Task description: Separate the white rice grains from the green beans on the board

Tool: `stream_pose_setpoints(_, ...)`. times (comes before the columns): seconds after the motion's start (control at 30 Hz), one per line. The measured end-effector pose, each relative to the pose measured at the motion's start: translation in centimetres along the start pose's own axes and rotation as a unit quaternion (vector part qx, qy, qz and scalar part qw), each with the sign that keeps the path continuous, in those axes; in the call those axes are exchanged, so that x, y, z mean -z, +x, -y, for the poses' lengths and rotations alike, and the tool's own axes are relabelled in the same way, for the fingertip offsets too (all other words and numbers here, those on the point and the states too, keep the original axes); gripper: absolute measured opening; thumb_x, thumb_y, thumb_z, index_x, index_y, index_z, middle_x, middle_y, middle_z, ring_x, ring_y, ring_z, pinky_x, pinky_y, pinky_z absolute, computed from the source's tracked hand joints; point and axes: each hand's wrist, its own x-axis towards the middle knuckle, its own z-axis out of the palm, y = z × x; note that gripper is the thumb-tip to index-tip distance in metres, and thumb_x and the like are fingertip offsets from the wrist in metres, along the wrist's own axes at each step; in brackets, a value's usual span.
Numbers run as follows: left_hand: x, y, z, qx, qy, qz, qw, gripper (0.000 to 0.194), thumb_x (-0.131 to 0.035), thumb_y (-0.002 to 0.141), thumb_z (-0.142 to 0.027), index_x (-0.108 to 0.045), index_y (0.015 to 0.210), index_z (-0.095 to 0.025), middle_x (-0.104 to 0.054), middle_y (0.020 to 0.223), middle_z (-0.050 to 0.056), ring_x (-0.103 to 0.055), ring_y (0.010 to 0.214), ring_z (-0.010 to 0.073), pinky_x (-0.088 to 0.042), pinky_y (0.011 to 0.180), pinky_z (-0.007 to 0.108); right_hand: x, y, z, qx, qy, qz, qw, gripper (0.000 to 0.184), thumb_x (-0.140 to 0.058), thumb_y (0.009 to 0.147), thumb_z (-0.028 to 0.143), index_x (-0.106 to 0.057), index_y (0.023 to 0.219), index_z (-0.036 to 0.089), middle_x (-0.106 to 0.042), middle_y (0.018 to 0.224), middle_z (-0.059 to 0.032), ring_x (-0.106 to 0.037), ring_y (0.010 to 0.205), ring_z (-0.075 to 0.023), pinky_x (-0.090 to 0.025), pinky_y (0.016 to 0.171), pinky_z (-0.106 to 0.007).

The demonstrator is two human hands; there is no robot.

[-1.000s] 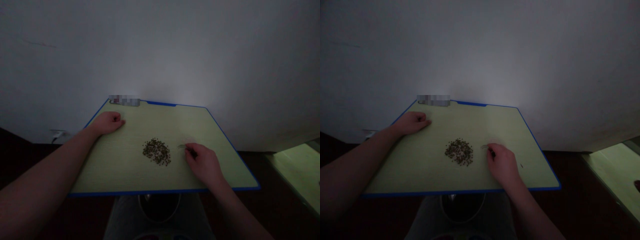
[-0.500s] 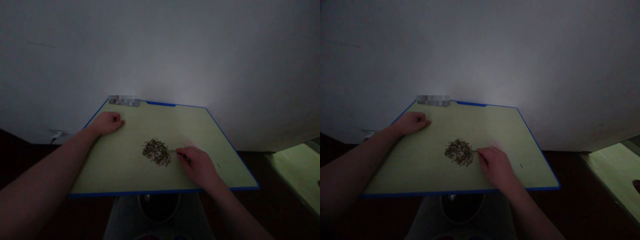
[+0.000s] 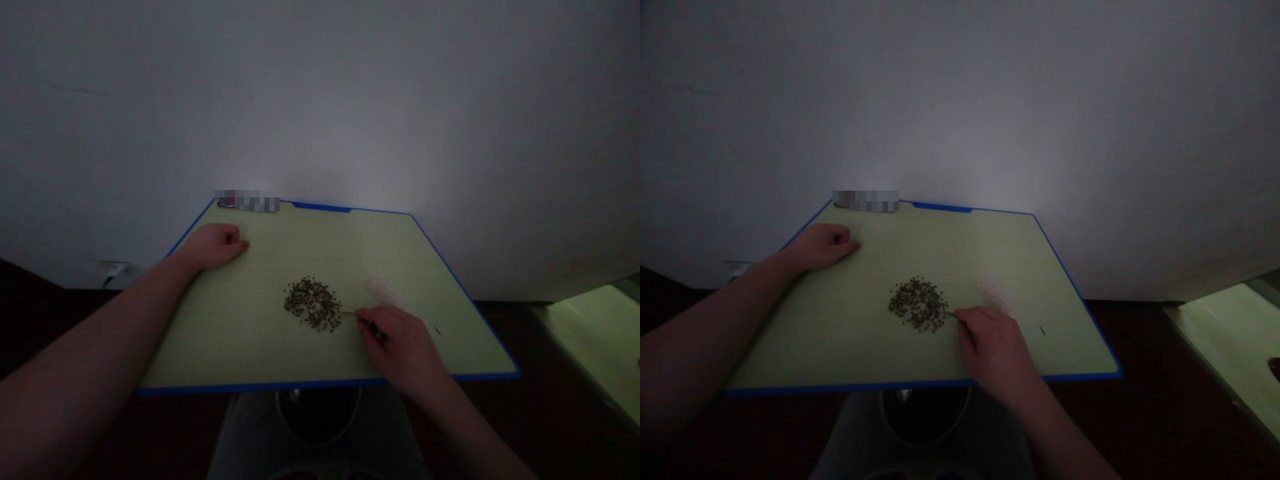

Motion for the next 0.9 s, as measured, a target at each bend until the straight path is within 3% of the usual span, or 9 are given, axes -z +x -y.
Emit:
stream_pose_setpoints(0.27,0.0,0.0,0.0,-0.003,0.005,-0.007,1.000,0.036,-0.051,0.078,-0.056,-0.043,0.062,-0.024,-0.048,0.057,0.002,-0.045,0.059,0.0181,-0.030,0.060,0.033,0.3,-0.3,0.4,0.015,0.007,-0.011,1.000,0.028,-0.052,0.096,0.017,-0.080,0.100,0.016,-0.081,0.085,-0.0084,-0.077,0.074,-0.0217,-0.063,0.072,-0.033)
stream_pose_setpoints(0.57,0.0,0.0,-0.1,-0.003,0.011,-0.003,1.000,0.037,-0.051,0.079,-0.056,-0.043,0.063,-0.024,-0.048,0.057,0.002,-0.046,0.060,0.0184,-0.031,0.060,0.032,0.0,-0.1,-1.6,-0.062,-0.048,-0.061,0.995,0.028,-0.054,0.092,0.021,-0.080,0.099,0.022,-0.084,0.095,-0.0084,-0.079,0.079,-0.0241,-0.064,0.077,-0.037)
stream_pose_setpoints(0.9,-0.1,0.0,0.0,-0.006,0.003,-0.005,1.000,0.036,-0.052,0.077,-0.056,-0.042,0.062,-0.024,-0.046,0.057,0.001,-0.045,0.059,0.0179,-0.030,0.061,0.033,-0.5,0.6,-0.4,-0.037,-0.033,-0.047,0.998,0.031,-0.051,0.093,0.020,-0.081,0.099,0.017,-0.083,0.090,-0.0103,-0.079,0.075,-0.0242,-0.064,0.073,-0.037)
